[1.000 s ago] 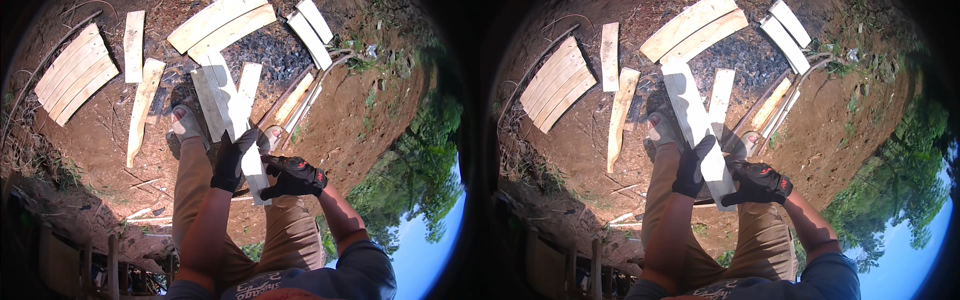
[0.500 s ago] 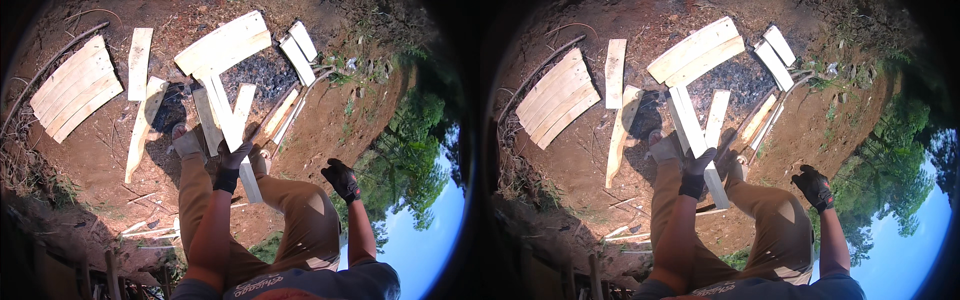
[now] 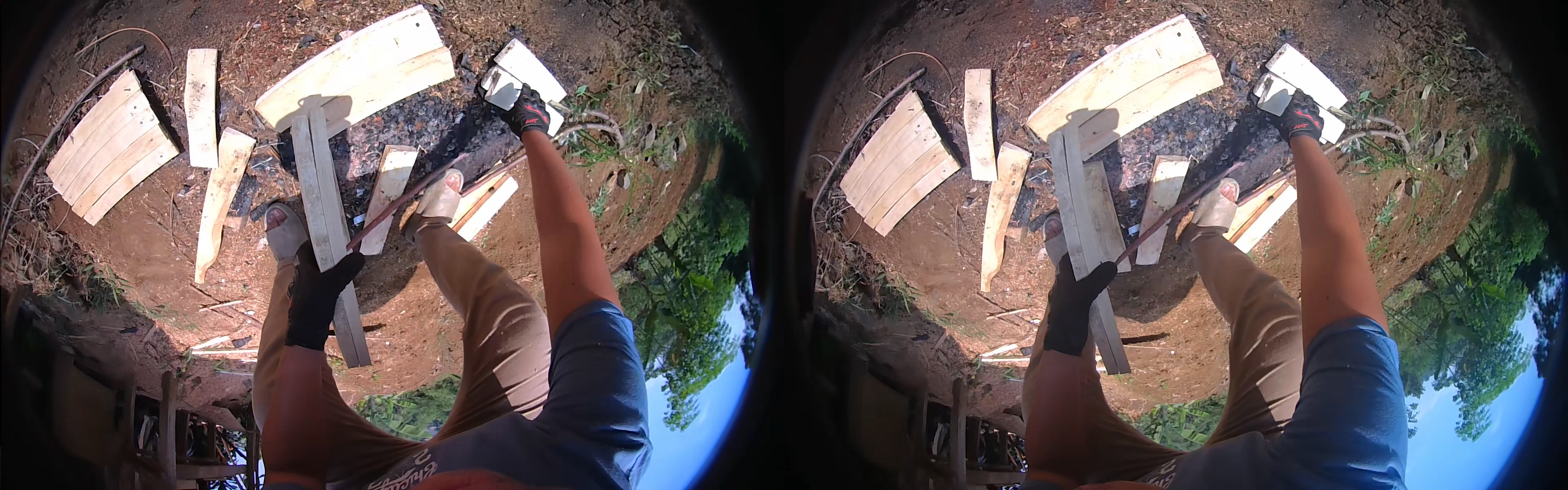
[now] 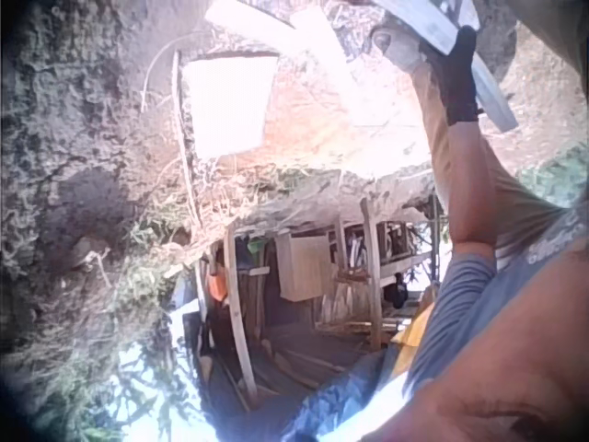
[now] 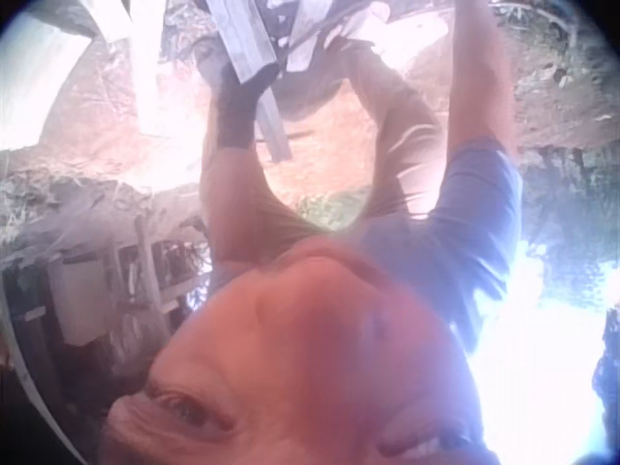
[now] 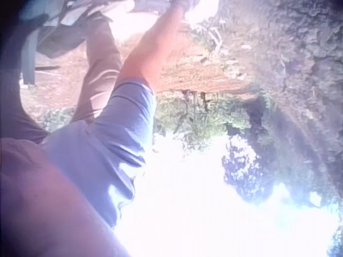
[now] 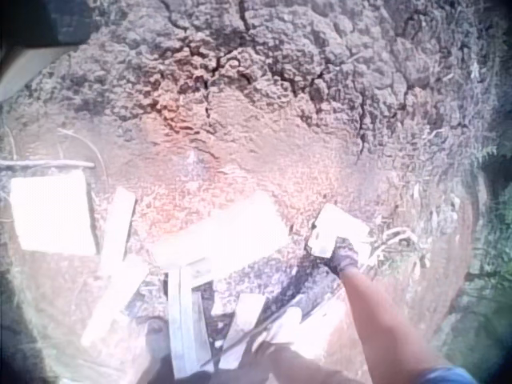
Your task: The person picks up wood planks from the ground and places them onto a wooden furniture frame.
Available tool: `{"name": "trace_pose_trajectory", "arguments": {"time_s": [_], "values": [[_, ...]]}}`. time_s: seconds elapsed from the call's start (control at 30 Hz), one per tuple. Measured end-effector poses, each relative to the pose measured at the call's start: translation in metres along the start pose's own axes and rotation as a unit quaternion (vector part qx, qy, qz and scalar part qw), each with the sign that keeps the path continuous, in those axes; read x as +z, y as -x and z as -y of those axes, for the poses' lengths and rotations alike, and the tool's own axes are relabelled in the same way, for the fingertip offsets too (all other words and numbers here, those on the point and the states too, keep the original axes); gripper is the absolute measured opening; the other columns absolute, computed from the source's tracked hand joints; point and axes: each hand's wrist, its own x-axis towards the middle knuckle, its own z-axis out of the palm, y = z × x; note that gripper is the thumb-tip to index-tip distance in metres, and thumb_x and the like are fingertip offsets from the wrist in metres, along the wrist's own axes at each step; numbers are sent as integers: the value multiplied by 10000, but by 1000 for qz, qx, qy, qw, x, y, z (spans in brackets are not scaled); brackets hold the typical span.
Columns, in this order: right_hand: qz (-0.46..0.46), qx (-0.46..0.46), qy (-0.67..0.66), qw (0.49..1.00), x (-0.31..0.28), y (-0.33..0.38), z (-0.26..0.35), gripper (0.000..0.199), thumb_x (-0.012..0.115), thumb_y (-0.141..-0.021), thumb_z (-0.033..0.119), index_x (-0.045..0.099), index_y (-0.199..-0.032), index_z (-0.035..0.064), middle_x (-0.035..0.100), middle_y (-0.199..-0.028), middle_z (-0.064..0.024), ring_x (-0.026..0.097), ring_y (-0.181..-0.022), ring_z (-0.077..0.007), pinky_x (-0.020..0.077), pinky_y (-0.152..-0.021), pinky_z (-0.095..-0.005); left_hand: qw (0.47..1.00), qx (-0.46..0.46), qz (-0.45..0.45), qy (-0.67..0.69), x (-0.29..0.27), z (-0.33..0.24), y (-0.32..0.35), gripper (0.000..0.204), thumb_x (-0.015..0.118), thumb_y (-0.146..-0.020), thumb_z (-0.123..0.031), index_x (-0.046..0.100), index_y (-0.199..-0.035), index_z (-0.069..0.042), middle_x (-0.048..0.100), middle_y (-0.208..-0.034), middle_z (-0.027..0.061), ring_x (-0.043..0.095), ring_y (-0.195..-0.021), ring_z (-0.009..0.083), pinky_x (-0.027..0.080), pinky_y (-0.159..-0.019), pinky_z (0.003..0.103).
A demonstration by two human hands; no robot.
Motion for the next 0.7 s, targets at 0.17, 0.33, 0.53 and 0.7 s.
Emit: {"name": "trace_pose_trajectory", "arguments": {"time_s": [0.17, 0.33, 0.53, 0.7], "values": [[-165, -58, 50, 983, 70, -76, -41, 601, 499, -1030, 268, 396, -1566, 18, 548, -1512, -232, 598, -1338, -379, 532, -1011, -534, 967, 110, -59, -222, 20, -3, -7, 665, 899, -835, -262, 590, -1386, -53, 735, -1178, 170, 732, -1056, 325, 585, -910, 440], [-141, -146, -29, 979, 64, -54, -29, 456, 576, -965, 241, 584, -1375, 40, 662, -1301, -207, 665, -1184, -367, 539, -981, -520, 960, 52, -107, -253, 44, -1, 8, 776, 915, -815, -323, 547, -1443, -54, 694, -1251, 229, 704, -1115, 386, 576, -947, 489], [-120, -126, -182, 968, -26, 55, -72, 868, 889, -719, 377, 530, -1426, 24, 597, -1357, -206, 580, -1293, -385, 478, -1090, -487, 987, -25, -63, -147, 83, -6, -6, 831, 947, -756, -372, 554, -1389, -5, 707, -1241, 178, 700, -1104, 312, 565, -936, 418], [-149, -213, -220, 940, -112, 179, -101, 789, 916, -735, 403, 579, -1333, 13, 651, -1231, -188, 623, -1173, -374, 505, -1023, -494, 993, -27, -36, -112, 86, 31, -23, 898, 942, -748, -380, 491, -1410, 27, 673, -1251, 196, 678, -1128, 298, 558, -946, 439]]}}
